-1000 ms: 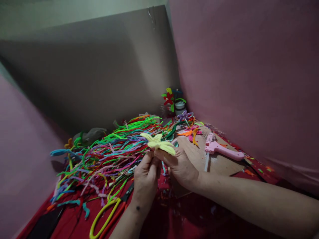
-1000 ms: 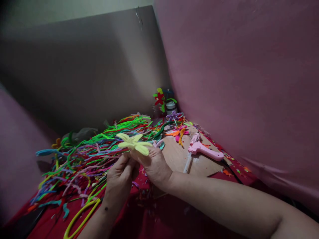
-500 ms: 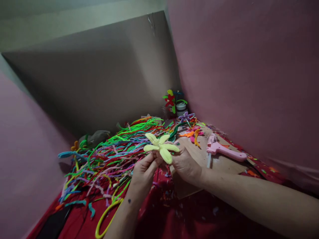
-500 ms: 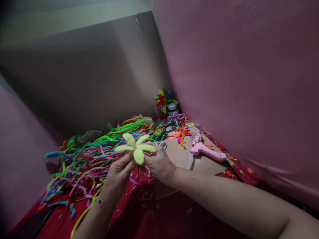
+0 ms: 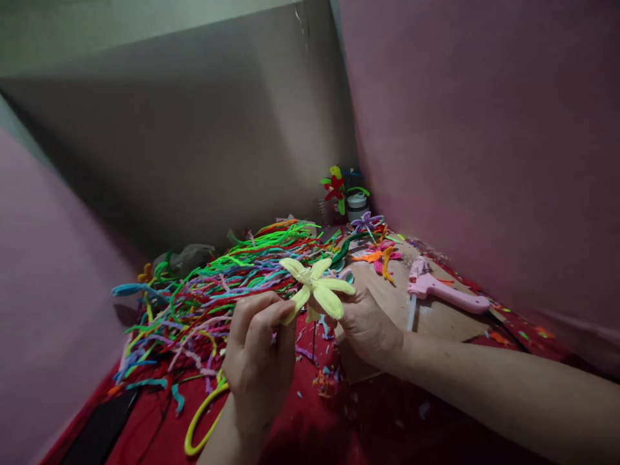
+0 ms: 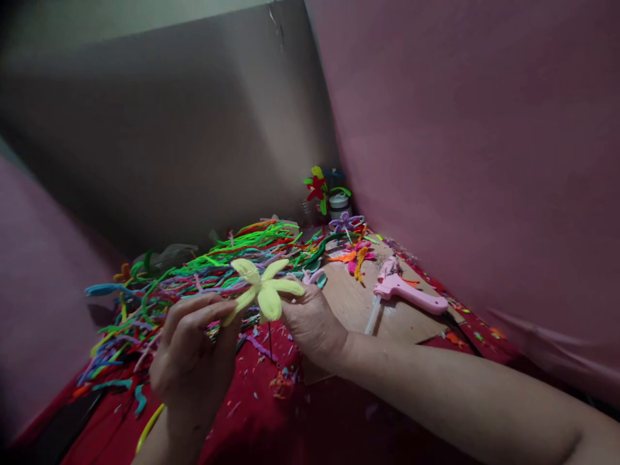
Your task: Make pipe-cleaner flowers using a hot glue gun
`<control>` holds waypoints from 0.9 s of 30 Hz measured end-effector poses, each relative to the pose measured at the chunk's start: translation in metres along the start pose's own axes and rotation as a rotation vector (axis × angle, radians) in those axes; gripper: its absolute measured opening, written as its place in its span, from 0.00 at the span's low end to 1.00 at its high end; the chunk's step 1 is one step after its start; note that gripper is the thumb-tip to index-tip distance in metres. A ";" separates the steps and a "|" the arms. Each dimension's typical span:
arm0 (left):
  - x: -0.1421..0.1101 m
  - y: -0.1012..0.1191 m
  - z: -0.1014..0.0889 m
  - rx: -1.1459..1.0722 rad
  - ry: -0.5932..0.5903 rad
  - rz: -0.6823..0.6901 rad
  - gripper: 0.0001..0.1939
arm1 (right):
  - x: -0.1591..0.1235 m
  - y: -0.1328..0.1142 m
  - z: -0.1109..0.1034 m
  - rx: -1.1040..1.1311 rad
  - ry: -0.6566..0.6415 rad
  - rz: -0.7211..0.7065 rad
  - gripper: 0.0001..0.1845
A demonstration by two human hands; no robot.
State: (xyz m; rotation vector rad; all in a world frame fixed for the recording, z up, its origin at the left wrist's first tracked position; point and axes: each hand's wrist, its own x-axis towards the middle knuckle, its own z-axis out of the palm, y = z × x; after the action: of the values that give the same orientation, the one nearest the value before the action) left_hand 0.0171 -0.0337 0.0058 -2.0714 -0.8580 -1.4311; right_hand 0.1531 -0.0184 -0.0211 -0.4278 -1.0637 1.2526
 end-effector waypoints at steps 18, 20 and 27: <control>0.007 -0.011 0.004 -0.112 -0.114 -0.187 0.21 | -0.002 0.002 0.000 0.070 -0.090 0.095 0.08; 0.004 -0.010 0.004 -0.115 -0.099 -0.215 0.18 | -0.002 0.003 -0.001 0.087 -0.095 0.098 0.09; -0.003 -0.012 0.003 -0.177 -0.150 -0.293 0.19 | -0.002 0.004 -0.001 0.105 -0.123 0.069 0.11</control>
State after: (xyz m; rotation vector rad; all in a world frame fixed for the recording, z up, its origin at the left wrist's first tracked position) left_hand 0.0092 -0.0239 0.0023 -2.2815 -1.1746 -1.5639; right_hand 0.1519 -0.0186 -0.0251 -0.3129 -1.0884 1.4035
